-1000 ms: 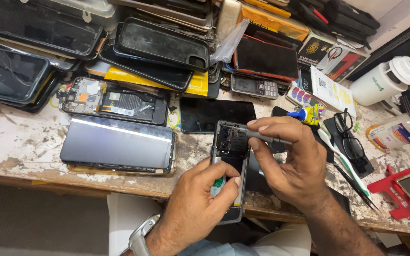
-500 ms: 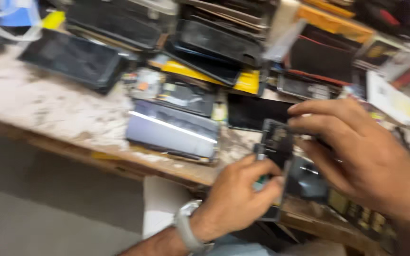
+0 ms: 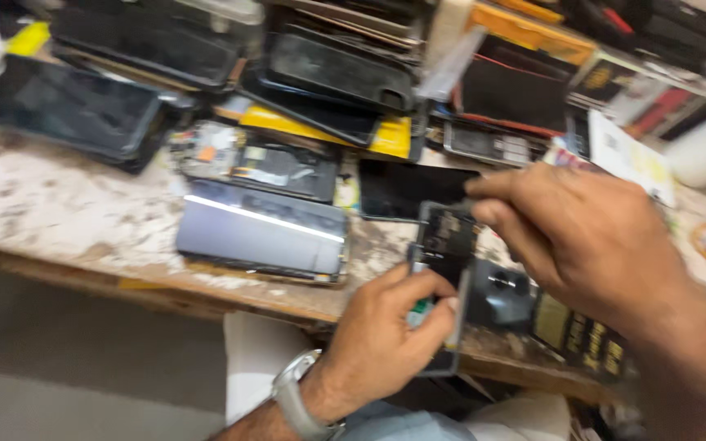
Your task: The person uses a screwdriver to remove screws from the internal frame of a disassembled smartphone. They repeatedly loosen and remove screws from various locations on the phone's chassis while holding the device steady.
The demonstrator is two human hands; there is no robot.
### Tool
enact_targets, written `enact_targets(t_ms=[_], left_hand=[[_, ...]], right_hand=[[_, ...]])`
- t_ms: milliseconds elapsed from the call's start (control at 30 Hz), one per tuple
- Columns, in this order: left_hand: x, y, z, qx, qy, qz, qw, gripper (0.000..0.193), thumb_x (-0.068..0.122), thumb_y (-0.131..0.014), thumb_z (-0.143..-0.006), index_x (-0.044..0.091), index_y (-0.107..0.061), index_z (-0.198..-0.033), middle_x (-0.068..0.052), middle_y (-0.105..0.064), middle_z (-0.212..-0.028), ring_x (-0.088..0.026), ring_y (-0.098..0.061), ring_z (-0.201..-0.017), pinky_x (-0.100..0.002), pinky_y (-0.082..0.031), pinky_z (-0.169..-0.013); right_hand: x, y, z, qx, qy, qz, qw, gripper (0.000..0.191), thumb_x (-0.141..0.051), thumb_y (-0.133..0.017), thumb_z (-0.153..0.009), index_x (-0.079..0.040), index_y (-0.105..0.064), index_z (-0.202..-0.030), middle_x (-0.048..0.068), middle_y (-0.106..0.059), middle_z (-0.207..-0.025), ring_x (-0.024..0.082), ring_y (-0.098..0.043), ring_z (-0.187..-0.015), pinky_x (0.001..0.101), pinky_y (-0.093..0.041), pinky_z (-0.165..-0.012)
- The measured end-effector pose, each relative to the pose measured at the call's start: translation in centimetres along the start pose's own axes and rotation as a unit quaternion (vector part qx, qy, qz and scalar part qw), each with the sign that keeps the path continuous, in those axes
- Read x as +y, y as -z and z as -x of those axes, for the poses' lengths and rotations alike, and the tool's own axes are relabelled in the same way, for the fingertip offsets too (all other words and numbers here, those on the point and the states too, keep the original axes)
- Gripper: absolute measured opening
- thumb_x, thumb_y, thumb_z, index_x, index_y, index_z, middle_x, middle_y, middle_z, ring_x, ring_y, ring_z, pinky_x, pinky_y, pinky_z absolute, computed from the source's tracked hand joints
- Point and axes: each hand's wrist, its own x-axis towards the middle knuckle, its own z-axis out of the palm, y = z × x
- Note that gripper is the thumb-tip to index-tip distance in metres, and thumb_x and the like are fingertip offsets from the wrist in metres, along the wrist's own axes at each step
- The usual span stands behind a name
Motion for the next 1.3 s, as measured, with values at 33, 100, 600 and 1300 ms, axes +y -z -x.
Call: enact_targets(t_ms=[33,100,600,1300], left_hand=[[0.1,-0.1,0.0,0.000,0.006,-0.008,1.000,0.015,0.018,-0.066,-0.092,0.005,-0.072,-0.096,-0.014,-0.071,-0.088,-0.029,-0.072,-0.078,-0.036,-0.055,-0.069],[0.2,-0.1,-0.3,-0.007,0.003,0.009,1.000,0.015,0.018,-0.065,-0.092,0.005,-0.071,-0.096,-0.013,-0.071,-0.089,-0.027,-0.073,-0.079,-0.036,-0.056,-0.069],[0.6,-0.5,0.2,-0.008,0.014,-0.003,1.000,0.014,0.017,-0.065,-0.092,0.005,-0.072,-0.095,-0.012,-0.069,-0.084,-0.025,-0.072,-0.076,-0.035,-0.055,-0.067],[0.4,-0.3,0.7,0.006,0.013,0.002,1.000,0.014,0.019,-0.066,-0.094,0.006,-0.072,-0.098,-0.011,-0.069,-0.085,-0.022,-0.069,-0.073,-0.035,-0.054,-0.065]], right_hand=[[-0.2,0.1,-0.2,0.020,0.017,-0.008,1.000,0.026,-0.010,-0.068,-0.089,-0.002,-0.065,-0.114,0.011,-0.070,-0.104,0.026,-0.070,-0.089,0.0371,-0.056,-0.076],[-0.6,0.3,-0.8,0.040,0.008,0.005,0.999,0.024,-0.010,-0.069,-0.092,-0.002,-0.065,-0.114,0.011,-0.070,-0.103,0.028,-0.070,-0.088,0.0384,-0.056,-0.076],[-0.8,0.0,-0.1,0.031,-0.049,-0.011,0.998,0.023,-0.011,-0.071,-0.092,-0.005,-0.065,-0.113,0.010,-0.070,-0.103,0.027,-0.069,-0.092,0.0381,-0.055,-0.077],[-1.2,-1.2,-0.3,0.036,-0.051,0.008,0.998,0.017,-0.011,-0.075,-0.094,-0.004,-0.066,-0.106,0.012,-0.068,-0.089,0.026,-0.068,-0.077,0.0367,-0.053,-0.066]])
